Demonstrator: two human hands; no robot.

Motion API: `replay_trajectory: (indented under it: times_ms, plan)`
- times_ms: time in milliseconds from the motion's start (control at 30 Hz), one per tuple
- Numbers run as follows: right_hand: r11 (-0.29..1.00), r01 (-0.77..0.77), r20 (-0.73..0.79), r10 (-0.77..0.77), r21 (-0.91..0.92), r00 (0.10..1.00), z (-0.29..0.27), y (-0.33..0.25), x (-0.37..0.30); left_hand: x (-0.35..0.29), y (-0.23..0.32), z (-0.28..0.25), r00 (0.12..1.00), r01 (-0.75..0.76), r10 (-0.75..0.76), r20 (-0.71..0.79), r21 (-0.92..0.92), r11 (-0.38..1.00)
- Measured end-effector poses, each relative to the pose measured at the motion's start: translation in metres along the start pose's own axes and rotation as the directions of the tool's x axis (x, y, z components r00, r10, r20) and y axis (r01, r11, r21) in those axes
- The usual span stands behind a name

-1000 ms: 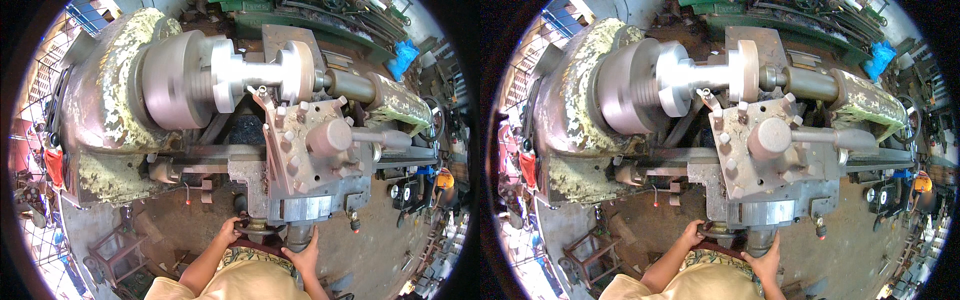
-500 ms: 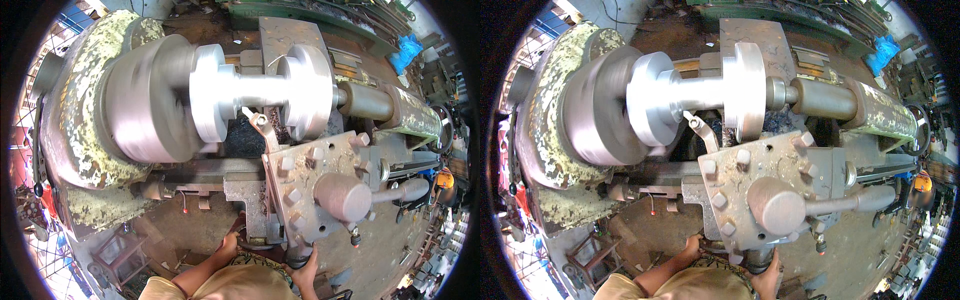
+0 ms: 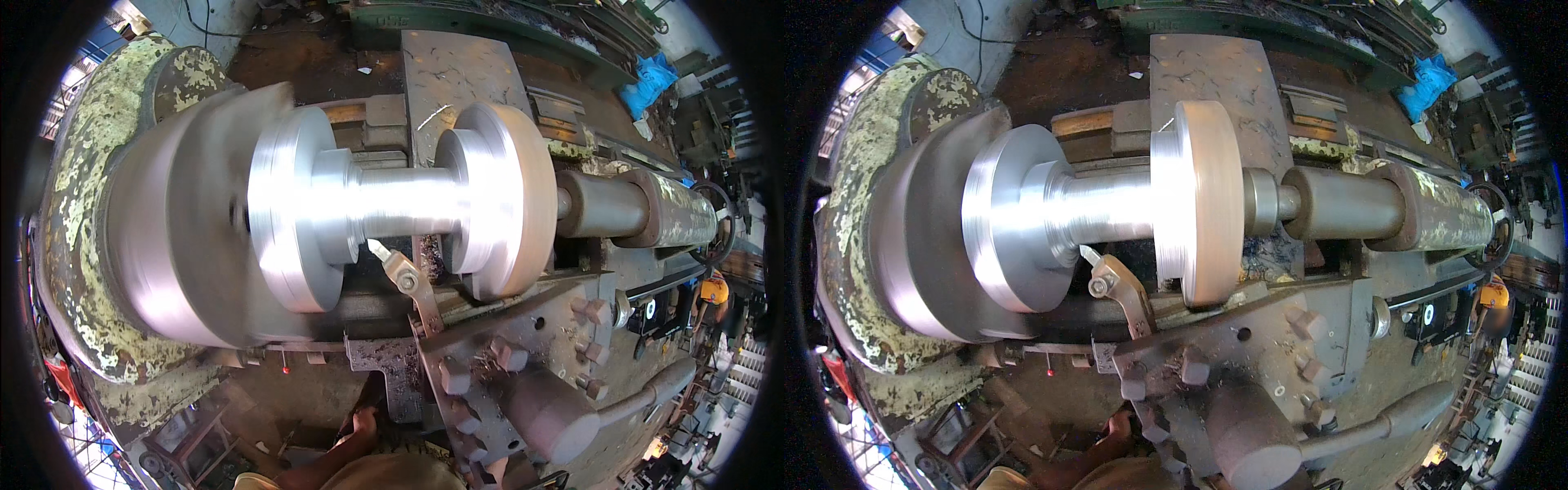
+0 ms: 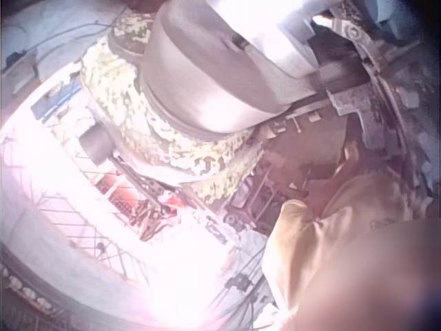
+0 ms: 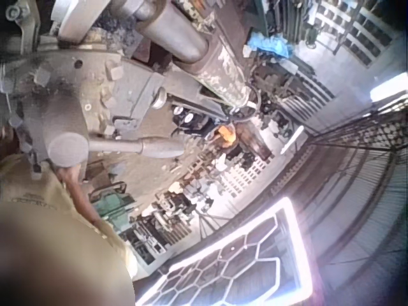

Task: The person operates a metal lathe to machine a cylindrical workpiece. They adjust the tool carriage and cross-slide using handwheels, then engage the cutting tool to remove material from the rotating workpiece while monitoring the process.

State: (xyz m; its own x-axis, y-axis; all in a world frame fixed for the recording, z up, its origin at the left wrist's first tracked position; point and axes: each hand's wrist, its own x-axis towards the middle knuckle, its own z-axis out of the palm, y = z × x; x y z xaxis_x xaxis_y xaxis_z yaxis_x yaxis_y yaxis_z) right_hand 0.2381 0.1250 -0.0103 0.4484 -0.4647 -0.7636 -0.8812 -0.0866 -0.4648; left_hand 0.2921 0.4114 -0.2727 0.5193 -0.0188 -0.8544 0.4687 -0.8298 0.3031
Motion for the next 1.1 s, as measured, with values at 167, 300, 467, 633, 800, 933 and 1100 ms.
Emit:
replay_trajectory:
  times_ms: [167, 300, 467, 633, 800, 933, 1100]
  plan:
    - [0.991, -0.096, 0.113, 0.107, -0.096, 0.988, 0.001, 0.022, 0.001, 0.006, -0.016, 0.021, 0.999, -0.04, 0.041, -0.023, 0.05, 0.998]
    - [0.981, -0.151, 0.17, 0.171, -0.122, 0.971, 0.001, 0.036, -0.001, -0.018, 0.01, -0.003, 1.0, 0.013, -0.013, -0.013, -0.008, 1.0]
    - [0.96, -0.212, 0.265, 0.255, -0.181, 0.93, 0.006, 0.048, 0.001, -0.029, 0.034, -0.02, 0.997, 0.064, -0.069, -0.043, -0.115, 0.991]
    - [0.988, 0.002, 0.059, 0.007, -0.156, 0.998, 0.001, 0.02, 0.0, -0.02, 0.022, -0.013, 0.998, -0.037, 0.038, -0.051, 0.019, 0.999]
    - [0.86, 0.187, -0.115, -0.271, -0.474, 0.956, 0.0, -0.014, -0.006, -0.014, 0.019, -0.015, 0.989, 0.137, -0.147, 0.008, -0.414, 0.9]
    - [0.893, 0.244, -0.152, -0.32, -0.378, 0.935, -0.003, -0.025, -0.003, -0.026, 0.021, -0.033, 0.901, -0.414, 0.401, -0.167, -0.049, 0.909]
    - [0.953, 0.17, -0.144, -0.211, -0.252, 0.967, -0.005, -0.036, -0.004, -0.042, 0.064, -0.041, 0.97, 0.228, -0.188, 0.152, -0.836, 0.5]
